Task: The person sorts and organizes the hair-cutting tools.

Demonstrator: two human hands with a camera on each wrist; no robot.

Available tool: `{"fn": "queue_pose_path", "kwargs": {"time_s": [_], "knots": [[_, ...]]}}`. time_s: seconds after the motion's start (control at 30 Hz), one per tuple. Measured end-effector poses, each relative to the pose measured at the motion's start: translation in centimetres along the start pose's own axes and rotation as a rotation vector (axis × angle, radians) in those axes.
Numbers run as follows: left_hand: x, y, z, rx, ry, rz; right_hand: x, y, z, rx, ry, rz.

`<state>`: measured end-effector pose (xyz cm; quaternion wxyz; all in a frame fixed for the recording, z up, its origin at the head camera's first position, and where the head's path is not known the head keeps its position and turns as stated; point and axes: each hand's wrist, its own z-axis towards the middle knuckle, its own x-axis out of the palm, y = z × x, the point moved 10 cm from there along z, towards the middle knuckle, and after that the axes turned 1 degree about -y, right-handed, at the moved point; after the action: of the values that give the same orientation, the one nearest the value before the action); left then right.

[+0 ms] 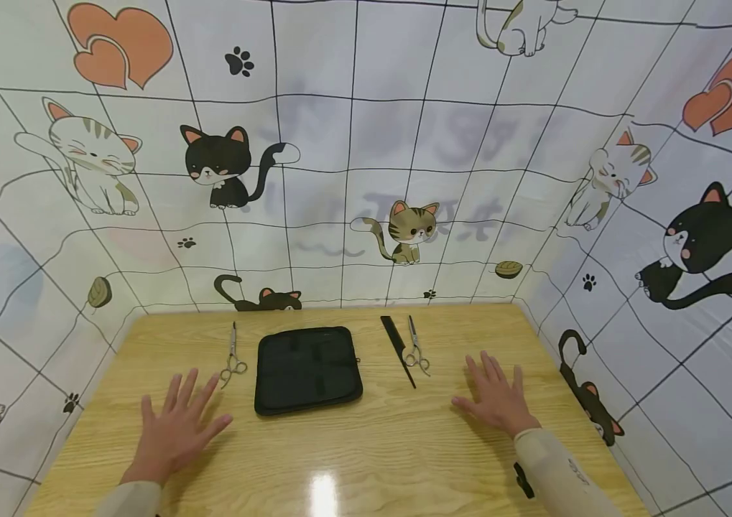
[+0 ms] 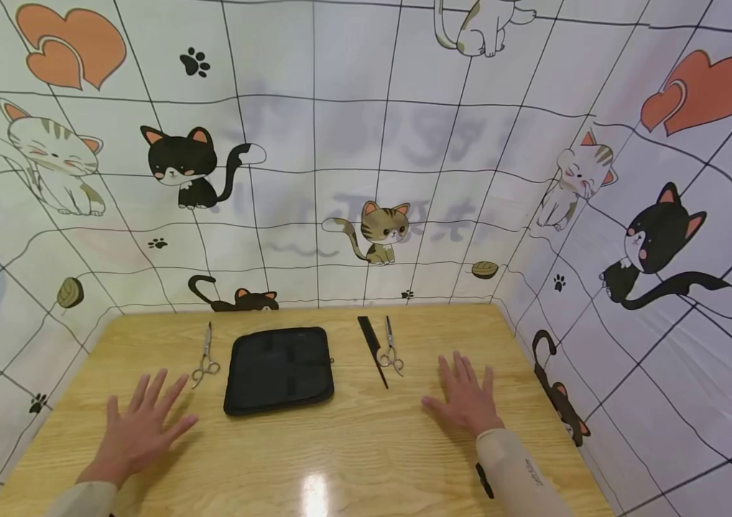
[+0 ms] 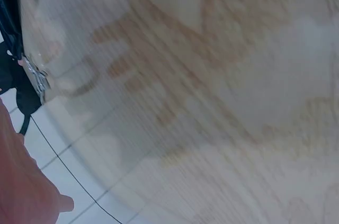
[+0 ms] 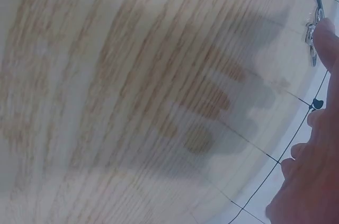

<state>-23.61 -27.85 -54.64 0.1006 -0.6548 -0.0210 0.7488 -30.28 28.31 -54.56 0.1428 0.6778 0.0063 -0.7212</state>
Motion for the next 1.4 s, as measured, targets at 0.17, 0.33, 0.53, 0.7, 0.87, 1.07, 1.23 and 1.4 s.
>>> {"fn": "queue_pose_path", "kwargs": {"time_s": [0.17,0.33,0.53,0.7,0.87,1.07,1.23,1.4], "knots": [[-0.2,-1.4,0.4,0.030,-0.008,-0.011,-0.4,0.7,0.3,-0.048,-0.044,-0.014],[-0.1,-2.5,0.7,0.057,-0.022,-0.022,-0.7,1.6,0.8,-0.068,-0.055,-0.039],[0.1,-4.1,1.1,0.083,-0.043,-0.036,-0.4,2.5,1.9,-0.060,-0.046,-0.099],[0.0,-5.4,1.3,0.100,-0.057,-0.046,0.0,3.5,2.9,-0.047,-0.063,-0.110],[0.3,-6.5,1.7,0.108,-0.047,-0.059,0.6,4.6,4.1,-0.040,-0.075,-0.109],[0.7,-7.5,1.9,0.123,-0.047,-0.087,0.8,6.1,5.7,-0.047,-0.126,-0.089],[0.7,-8.4,1.9,0.137,-0.073,-0.092,0.5,7.1,6.7,-0.038,-0.171,-0.027],[0.9,-9.2,2.1,0.141,-0.069,-0.100,0.8,7.4,7.8,-0.006,-0.155,-0.034]]}}
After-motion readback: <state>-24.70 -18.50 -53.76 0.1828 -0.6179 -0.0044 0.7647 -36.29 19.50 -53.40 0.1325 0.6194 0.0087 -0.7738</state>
